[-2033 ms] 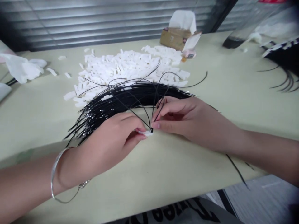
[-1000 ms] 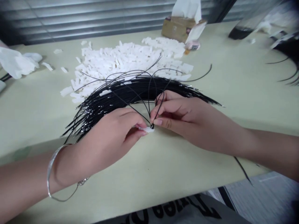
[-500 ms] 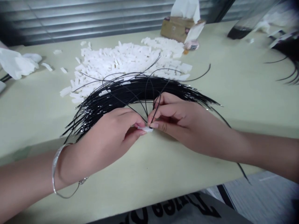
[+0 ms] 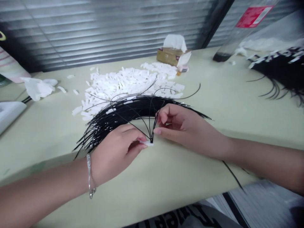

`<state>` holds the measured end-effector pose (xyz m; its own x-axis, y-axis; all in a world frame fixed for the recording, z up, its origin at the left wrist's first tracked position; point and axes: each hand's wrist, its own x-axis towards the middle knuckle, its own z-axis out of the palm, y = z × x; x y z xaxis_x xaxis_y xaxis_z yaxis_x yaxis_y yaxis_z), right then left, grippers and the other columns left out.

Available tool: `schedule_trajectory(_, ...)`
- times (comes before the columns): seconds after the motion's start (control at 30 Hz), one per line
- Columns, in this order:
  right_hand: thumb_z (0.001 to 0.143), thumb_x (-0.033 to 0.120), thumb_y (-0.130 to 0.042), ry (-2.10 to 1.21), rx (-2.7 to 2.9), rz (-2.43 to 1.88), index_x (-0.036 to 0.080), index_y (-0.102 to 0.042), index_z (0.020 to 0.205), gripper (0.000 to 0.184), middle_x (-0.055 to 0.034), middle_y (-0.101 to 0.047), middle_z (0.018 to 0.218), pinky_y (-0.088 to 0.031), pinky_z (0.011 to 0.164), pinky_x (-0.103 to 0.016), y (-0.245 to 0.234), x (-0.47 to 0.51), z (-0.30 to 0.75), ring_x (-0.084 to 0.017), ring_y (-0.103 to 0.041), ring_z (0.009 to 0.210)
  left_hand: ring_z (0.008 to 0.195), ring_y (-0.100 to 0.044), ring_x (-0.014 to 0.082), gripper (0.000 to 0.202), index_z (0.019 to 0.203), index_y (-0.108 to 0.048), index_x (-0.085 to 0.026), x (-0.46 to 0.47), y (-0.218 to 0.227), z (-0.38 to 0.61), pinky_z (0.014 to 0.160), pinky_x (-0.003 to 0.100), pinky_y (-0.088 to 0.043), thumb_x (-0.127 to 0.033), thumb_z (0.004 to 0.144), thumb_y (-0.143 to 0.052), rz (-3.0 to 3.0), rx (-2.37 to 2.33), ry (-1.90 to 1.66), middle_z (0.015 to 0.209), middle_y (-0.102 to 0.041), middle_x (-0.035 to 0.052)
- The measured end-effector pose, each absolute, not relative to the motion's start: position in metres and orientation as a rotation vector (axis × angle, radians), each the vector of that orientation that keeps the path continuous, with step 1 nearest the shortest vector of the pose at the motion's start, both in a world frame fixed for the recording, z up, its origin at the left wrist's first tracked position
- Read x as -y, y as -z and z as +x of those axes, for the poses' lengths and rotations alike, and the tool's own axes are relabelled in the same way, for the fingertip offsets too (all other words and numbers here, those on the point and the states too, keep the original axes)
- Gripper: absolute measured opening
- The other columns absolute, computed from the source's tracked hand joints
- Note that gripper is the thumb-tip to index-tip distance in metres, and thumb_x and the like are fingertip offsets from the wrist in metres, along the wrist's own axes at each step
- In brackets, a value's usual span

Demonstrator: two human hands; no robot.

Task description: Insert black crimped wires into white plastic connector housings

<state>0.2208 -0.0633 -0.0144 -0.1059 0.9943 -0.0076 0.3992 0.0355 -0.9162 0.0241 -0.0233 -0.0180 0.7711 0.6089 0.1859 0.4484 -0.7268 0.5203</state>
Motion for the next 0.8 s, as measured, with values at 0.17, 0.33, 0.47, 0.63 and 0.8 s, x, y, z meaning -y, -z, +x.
schedule_trajectory(0.17,0.074,0.038,-0.062,-1.368,1.617,-1.426,0.019,-0.047,0.072,0.025,0.0004,-0.057,0.075,-0.039,0.054,-0.024,0.009,0.064,0.223,-0.01,-0.049,0.063,0.07,-0.058,0.0131,0.008,0.082,-0.065,-0.016,0.023,0.019,0.023,0.067,0.024,-0.049,-0.013,0.081,-0.057,2.506,-0.783,-0.49,0.077,-0.064,0.0012)
schedule_trajectory(0.33,0.078,0.039,-0.059,-1.305,1.728,-1.426,0.019,-0.047,0.072,0.024,-0.0006,-0.06,0.078,-0.041,0.057,-0.025,0.009,0.068,0.223,-0.011,-0.051,0.066,0.071,-0.058,0.0142,0.009,0.082,-0.063,-0.017,0.025,0.016,0.023,0.065,0.025,-0.048,-0.014,0.082,-0.054,2.511,-0.788,-0.438,0.077,-0.063,0.0013)
schedule_trajectory(0.47,0.082,0.043,-0.054,-0.913,1.832,-1.505,0.02,-0.053,0.076,0.024,0.0009,-0.056,0.068,-0.038,0.053,-0.025,0.002,0.067,0.231,-0.012,-0.049,0.061,0.072,-0.058,0.0151,0.01,0.083,-0.061,-0.017,0.026,0.016,0.022,0.063,0.026,-0.048,-0.013,0.082,-0.052,2.498,-0.793,-0.44,0.08,-0.062,0.0027)
schedule_trajectory(0.63,0.08,0.037,-0.059,-0.416,1.719,-1.515,0.022,-0.055,0.076,0.016,0.0011,-0.054,0.065,-0.037,0.051,-0.028,-0.016,0.063,0.252,-0.013,-0.048,0.057,0.068,-0.055,0.0143,0.011,0.084,-0.057,-0.016,0.027,0.017,0.022,0.06,0.026,-0.046,-0.012,0.084,-0.047,2.481,-0.837,-0.44,0.081,-0.061,0.0036)
schedule_trajectory(0.8,0.083,0.025,-0.055,-0.113,1.949,-1.282,0.023,-0.054,0.08,0.004,-0.0009,-0.057,0.074,-0.044,0.061,-0.03,-0.027,0.055,0.251,-0.015,-0.054,0.067,0.067,-0.052,0.0133,0.012,0.085,-0.057,-0.016,0.028,0.019,0.022,0.06,0.025,-0.046,-0.011,0.084,-0.046,2.437,-0.816,-0.478,0.08,-0.059,0.003)
